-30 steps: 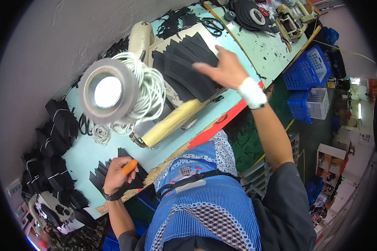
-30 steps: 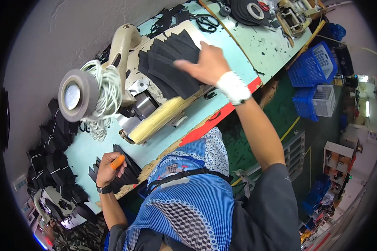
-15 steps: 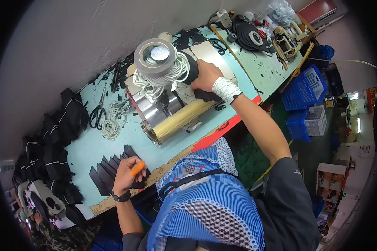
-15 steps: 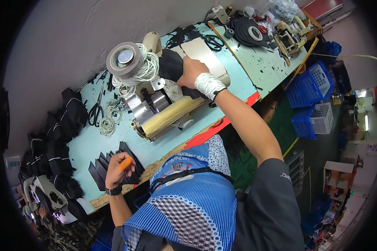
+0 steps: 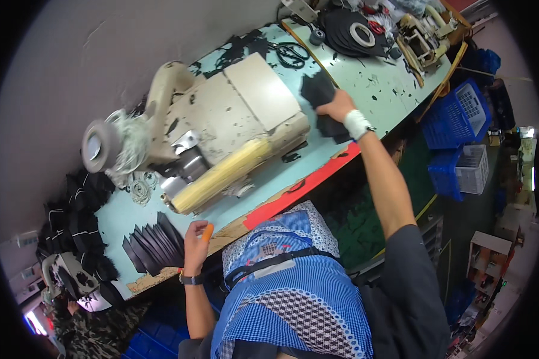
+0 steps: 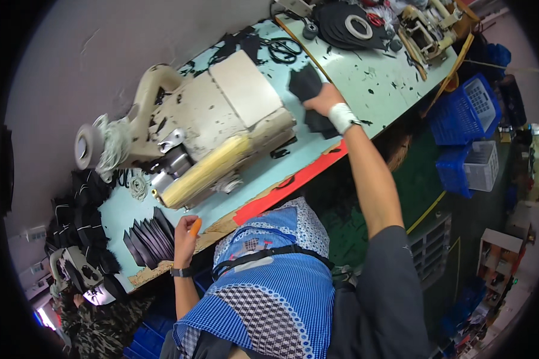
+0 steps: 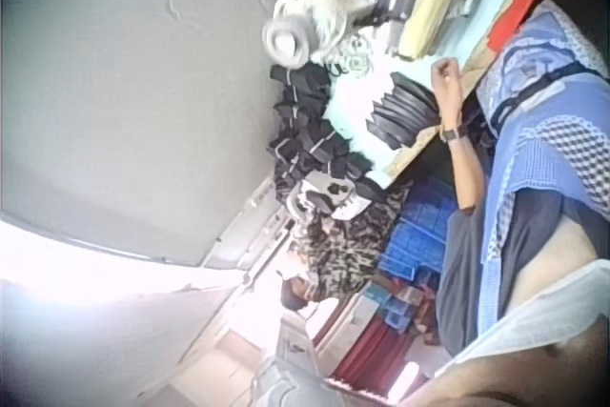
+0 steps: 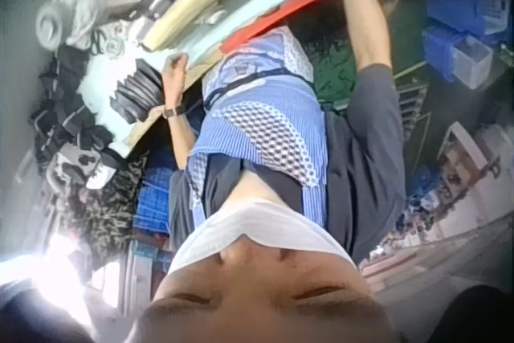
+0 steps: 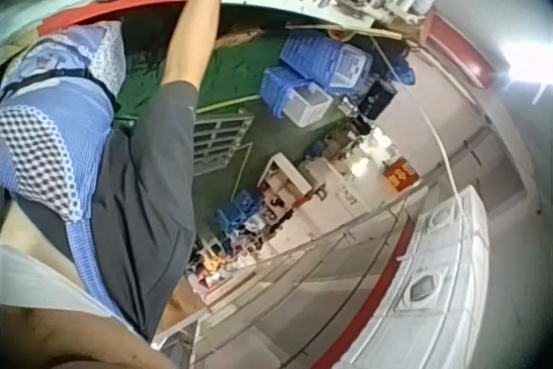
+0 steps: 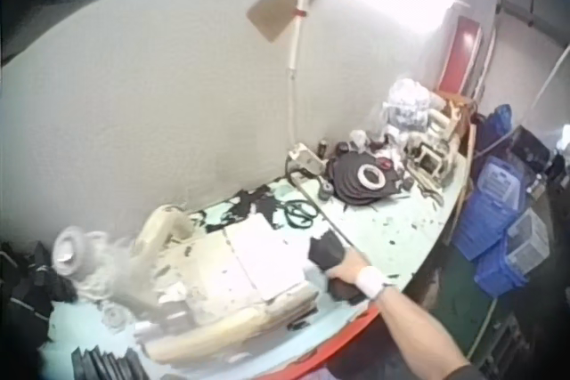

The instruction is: The person feeds black material pieces through a machine, gathers the processed pieces into stacks, ties each bundle with cord, and places them into a container.

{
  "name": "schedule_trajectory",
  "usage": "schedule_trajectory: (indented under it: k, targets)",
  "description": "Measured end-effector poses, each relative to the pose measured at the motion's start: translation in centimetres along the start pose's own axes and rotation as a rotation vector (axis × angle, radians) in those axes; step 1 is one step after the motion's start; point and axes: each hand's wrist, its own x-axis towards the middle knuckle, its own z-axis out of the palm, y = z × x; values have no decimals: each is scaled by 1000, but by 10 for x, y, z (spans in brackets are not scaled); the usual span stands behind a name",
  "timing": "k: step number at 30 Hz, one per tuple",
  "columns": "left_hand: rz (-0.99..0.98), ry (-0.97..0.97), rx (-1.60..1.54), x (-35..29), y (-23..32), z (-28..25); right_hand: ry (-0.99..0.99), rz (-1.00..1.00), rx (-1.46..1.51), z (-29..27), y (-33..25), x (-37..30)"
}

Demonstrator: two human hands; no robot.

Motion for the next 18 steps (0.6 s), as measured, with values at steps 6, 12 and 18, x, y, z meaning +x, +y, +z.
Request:
schedule_trajectory:
  k: [6,12,18]
  targets:
    - [324,-143,329,8,28,107,-139,-103,-245,50,-16,-7]
    - [608,-73,723,44,82,210,275,-407,-141,23,42,-10]
    - [259,-300,148,-2,71,191,-169,-531,269,8,0,-77]
